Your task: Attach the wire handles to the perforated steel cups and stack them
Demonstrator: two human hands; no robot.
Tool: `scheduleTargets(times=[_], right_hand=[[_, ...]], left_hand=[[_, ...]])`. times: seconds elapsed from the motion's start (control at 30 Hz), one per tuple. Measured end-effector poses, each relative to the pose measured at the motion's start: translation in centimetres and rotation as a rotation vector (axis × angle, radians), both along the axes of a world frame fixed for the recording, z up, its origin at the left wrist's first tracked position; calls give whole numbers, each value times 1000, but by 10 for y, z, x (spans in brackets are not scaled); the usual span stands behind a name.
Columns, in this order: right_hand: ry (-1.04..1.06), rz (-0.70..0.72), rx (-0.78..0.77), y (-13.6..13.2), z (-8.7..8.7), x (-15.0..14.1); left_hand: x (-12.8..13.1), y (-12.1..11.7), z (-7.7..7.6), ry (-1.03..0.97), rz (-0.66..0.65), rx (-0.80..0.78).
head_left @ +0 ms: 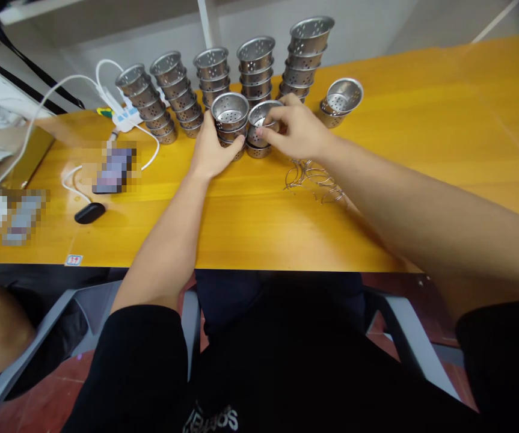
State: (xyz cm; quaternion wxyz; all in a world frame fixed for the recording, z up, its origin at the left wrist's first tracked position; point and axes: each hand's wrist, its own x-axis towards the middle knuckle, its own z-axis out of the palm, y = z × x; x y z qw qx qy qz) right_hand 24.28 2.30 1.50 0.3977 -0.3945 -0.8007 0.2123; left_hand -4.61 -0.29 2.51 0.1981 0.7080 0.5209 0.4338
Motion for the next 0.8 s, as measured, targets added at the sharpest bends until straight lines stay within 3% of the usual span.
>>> scheduleTargets(times=[0.5,0.8], right_hand=[[40,47,7,-15,0,1],[112,-21,20,-9,-15,-6]], left_hand=[[-8,10,-10,30,-4,19],[-7,8,-8,22,23,20]])
